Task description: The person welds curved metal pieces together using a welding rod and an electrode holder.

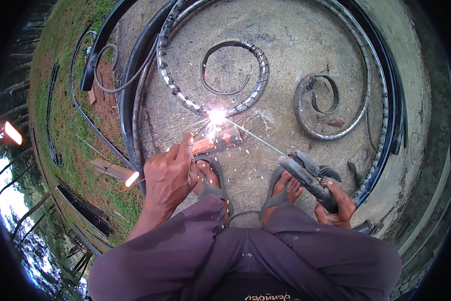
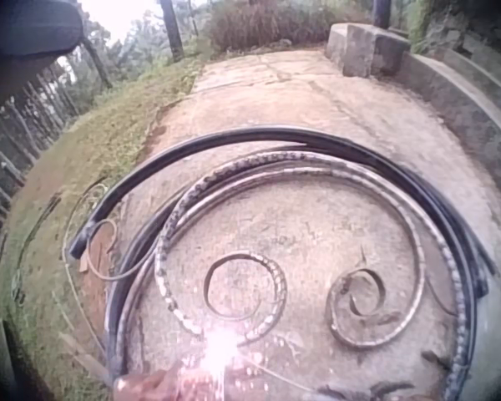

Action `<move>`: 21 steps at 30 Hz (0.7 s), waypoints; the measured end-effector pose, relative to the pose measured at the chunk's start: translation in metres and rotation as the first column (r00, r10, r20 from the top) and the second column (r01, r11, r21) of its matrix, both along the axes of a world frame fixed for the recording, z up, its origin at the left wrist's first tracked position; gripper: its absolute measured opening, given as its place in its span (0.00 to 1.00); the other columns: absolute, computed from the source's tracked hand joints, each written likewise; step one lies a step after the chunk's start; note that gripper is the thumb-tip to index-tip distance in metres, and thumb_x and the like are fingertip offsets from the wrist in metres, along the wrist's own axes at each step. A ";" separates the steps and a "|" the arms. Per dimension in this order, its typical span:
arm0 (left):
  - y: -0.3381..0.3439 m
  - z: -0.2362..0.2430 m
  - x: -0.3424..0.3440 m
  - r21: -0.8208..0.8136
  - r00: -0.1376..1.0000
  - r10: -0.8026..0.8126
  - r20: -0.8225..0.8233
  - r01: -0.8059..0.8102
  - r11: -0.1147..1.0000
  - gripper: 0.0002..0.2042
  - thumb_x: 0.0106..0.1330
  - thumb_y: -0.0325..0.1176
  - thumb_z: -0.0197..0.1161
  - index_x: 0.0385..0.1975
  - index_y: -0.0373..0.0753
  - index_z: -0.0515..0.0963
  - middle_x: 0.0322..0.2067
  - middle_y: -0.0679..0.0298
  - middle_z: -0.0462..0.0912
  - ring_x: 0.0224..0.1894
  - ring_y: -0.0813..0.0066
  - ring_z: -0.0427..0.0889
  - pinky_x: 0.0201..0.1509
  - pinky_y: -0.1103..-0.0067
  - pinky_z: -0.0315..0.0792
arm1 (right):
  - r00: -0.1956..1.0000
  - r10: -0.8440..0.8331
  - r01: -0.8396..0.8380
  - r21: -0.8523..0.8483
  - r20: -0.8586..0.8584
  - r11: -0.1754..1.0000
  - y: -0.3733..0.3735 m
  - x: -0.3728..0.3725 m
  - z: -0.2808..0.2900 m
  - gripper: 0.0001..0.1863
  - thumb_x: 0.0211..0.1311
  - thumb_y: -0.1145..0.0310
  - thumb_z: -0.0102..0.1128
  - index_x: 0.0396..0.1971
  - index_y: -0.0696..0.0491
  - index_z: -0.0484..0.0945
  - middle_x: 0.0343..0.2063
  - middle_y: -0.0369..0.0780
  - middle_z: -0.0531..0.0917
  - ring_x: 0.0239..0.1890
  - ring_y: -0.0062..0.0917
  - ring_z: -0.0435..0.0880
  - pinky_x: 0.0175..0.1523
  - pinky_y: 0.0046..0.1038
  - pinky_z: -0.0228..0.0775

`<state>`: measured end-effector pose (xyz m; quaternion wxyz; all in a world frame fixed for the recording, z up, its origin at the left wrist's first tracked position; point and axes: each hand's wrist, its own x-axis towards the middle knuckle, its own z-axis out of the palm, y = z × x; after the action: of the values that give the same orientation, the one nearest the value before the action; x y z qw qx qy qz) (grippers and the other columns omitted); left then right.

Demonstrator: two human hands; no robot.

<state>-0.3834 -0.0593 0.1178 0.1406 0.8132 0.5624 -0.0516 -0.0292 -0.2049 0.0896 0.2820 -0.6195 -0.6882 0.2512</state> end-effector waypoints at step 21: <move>0.007 0.001 0.017 0.052 0.998 -0.053 0.031 0.051 0.997 0.21 0.55 0.24 0.63 0.51 0.39 0.77 0.26 0.60 0.83 0.23 0.60 0.82 0.26 0.69 0.73 | 0.993 -0.115 0.114 0.007 0.021 0.993 -0.017 0.011 -0.003 0.33 0.38 0.80 0.68 0.53 0.57 0.76 0.41 0.50 0.85 0.36 0.45 0.88 0.42 0.35 0.78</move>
<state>-0.3660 -0.0524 0.1187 0.1271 0.8316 0.5400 -0.0276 -0.0183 -0.2222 0.0862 0.2904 -0.6597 -0.6552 0.2262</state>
